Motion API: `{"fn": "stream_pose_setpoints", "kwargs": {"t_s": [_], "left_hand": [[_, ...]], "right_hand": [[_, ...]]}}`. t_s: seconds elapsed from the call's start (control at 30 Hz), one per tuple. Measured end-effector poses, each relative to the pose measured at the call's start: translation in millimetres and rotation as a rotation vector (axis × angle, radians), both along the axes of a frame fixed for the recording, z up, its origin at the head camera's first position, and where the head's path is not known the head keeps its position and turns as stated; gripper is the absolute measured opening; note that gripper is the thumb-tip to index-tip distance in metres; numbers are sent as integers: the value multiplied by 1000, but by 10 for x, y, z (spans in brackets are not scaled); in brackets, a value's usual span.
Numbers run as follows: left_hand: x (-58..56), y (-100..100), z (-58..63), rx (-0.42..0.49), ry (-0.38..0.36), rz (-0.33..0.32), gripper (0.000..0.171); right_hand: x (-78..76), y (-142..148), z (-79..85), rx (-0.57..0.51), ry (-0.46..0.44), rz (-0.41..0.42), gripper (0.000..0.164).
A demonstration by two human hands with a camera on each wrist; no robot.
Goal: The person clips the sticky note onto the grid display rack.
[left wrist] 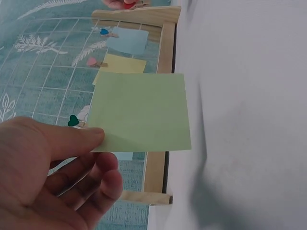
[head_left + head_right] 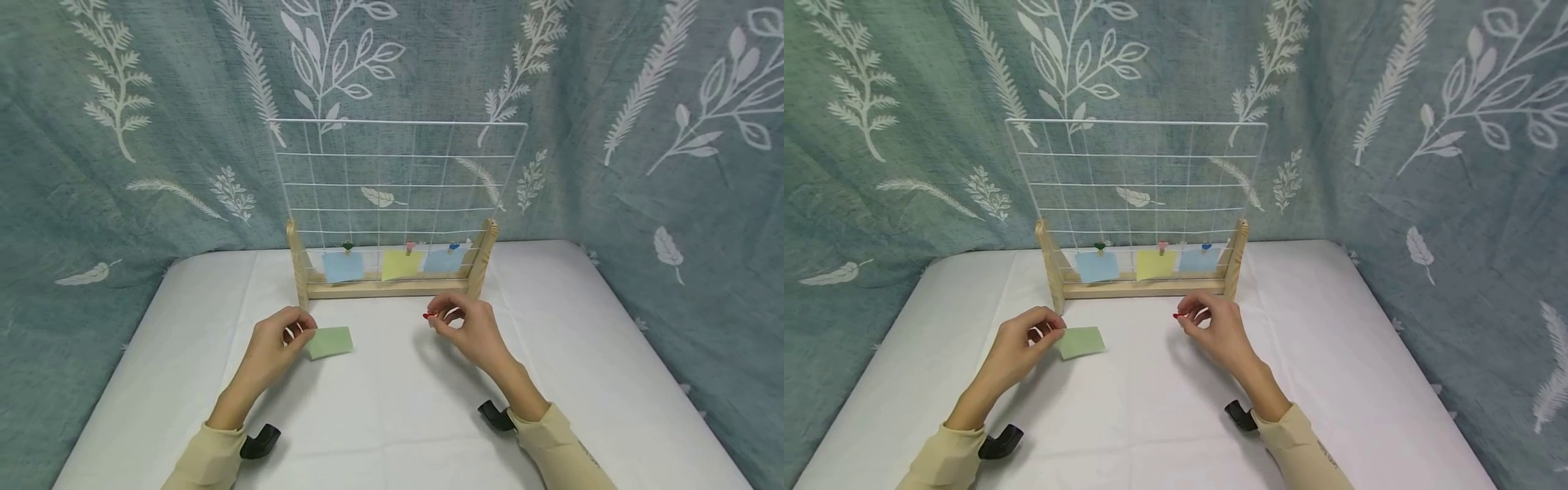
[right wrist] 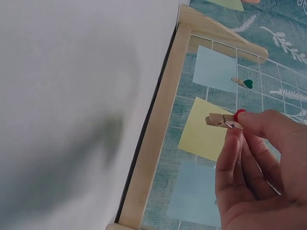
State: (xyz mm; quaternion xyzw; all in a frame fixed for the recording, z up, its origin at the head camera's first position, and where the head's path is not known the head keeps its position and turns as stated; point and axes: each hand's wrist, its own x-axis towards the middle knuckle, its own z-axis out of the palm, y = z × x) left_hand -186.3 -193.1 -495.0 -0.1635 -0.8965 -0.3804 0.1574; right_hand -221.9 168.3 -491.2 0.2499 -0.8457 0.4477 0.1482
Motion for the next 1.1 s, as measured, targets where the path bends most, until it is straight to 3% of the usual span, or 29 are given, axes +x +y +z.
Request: {"fn": "stream_pose_setpoints", "kwargs": {"t_s": [0.77, 1.1], "left_hand": [[-380, 517, 300, 68, 107, -68, 5], [-504, 657, 447, 101, 133, -74, 4]], "right_hand": [[-86, -138, 262, 9, 102, 16, 14], [-143, -166, 366, -35, 118, 16, 13]]}}
